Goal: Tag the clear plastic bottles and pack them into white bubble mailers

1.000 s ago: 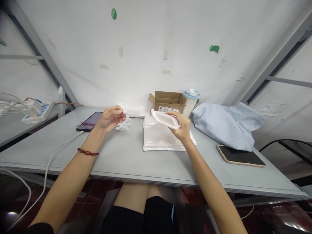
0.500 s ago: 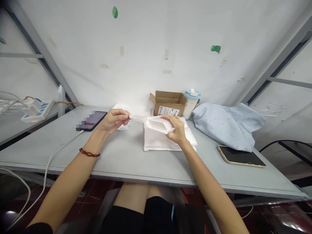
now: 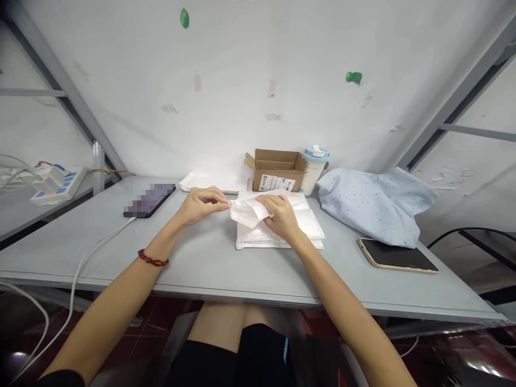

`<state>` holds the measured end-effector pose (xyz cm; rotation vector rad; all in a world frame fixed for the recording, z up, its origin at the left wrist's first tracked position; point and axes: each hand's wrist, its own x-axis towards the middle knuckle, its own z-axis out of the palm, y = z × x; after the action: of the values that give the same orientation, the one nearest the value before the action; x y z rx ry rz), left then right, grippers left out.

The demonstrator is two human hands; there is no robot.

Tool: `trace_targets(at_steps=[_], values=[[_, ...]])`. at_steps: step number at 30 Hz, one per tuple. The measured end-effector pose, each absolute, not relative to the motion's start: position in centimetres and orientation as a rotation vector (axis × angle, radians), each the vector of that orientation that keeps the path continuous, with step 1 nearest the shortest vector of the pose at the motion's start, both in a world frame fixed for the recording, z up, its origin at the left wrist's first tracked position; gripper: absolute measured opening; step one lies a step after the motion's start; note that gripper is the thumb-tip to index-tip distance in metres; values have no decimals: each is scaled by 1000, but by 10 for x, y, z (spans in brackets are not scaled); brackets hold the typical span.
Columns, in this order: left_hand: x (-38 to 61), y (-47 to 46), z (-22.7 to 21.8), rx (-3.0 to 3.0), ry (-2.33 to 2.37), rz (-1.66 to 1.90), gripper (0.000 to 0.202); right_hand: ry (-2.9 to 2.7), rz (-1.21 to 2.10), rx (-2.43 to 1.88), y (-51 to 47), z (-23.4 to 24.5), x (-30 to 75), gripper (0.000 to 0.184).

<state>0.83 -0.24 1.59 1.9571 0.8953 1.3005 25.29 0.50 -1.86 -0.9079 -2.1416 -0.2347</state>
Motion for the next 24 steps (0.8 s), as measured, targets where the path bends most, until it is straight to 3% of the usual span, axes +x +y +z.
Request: trace_targets(at_steps=[17,24], values=[[28,-5,3,2224,927,1137,7,-2282,-396,-800,5,-27,247,41],[26,-2,3,1940,985,802,48,-2339,-430,-656,4,-27,245,44]])
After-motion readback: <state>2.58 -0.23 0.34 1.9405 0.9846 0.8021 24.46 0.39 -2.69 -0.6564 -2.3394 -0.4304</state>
